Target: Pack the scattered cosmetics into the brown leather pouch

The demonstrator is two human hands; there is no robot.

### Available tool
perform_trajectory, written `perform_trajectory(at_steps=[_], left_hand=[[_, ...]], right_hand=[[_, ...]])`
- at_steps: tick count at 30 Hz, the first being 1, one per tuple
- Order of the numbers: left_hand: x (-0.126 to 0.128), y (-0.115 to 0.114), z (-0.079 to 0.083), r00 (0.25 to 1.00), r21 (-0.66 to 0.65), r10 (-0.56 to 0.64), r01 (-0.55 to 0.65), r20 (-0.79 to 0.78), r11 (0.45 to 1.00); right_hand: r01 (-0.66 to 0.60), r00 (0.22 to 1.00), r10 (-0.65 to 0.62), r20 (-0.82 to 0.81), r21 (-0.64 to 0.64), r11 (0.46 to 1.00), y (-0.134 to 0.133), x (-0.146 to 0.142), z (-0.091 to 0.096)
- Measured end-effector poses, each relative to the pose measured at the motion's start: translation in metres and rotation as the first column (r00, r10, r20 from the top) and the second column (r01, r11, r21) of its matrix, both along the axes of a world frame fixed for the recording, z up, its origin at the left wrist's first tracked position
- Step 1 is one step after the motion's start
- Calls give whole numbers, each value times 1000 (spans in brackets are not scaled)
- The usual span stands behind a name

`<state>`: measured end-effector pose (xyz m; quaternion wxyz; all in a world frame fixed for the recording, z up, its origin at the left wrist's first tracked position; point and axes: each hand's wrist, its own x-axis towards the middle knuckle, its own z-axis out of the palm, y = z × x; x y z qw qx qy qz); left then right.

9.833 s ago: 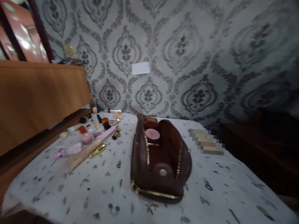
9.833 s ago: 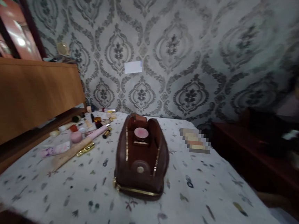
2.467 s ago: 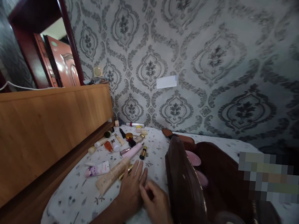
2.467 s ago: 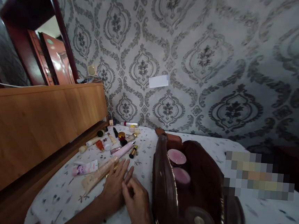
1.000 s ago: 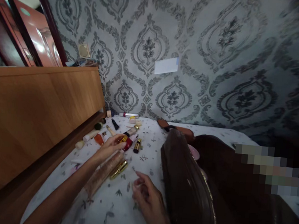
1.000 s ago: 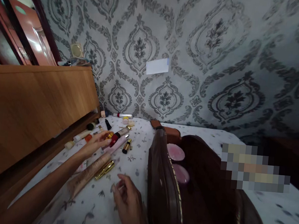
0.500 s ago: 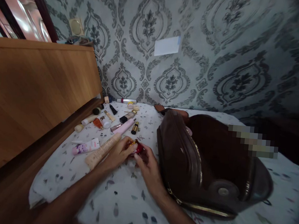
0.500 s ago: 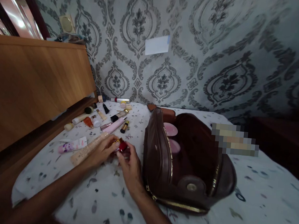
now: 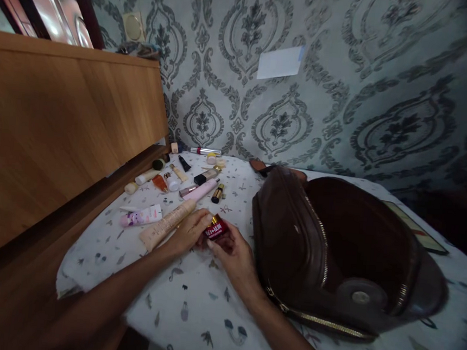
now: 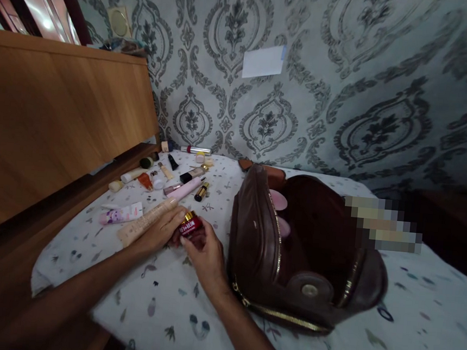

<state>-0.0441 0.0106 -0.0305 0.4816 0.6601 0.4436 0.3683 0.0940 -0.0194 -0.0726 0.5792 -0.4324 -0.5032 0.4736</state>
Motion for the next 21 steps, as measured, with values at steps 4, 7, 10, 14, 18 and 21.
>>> perform_trajectory(at_steps=[4, 7, 10, 14, 18, 21], left_hand=[[2, 1, -1, 1000, 9, -3, 3, -21, 1000], [2, 2, -1, 999, 23, 2, -2, -33, 1000], [2, 2, 1, 999, 23, 6, -5, -53, 1000], [2, 1, 2, 998, 9, 8, -8, -69, 1000], [1, 1, 1, 999, 20, 0, 1, -53, 1000], [1, 3, -1, 999, 18, -13, 13, -43, 1000]], right_hand=[[-2, 1000, 2, 20, 12, 1000, -1, 1, 1], [-1, 999, 1, 42, 3, 1000, -2, 1, 2], [3, 998, -3, 61, 3, 1000, -2, 1, 1], [6, 998, -7, 66, 15, 1000, -2, 1, 1], [-4, 999, 3, 51, 7, 1000, -3, 0, 2], [-10, 998, 9, 64, 4, 1000, -3, 1, 1]])
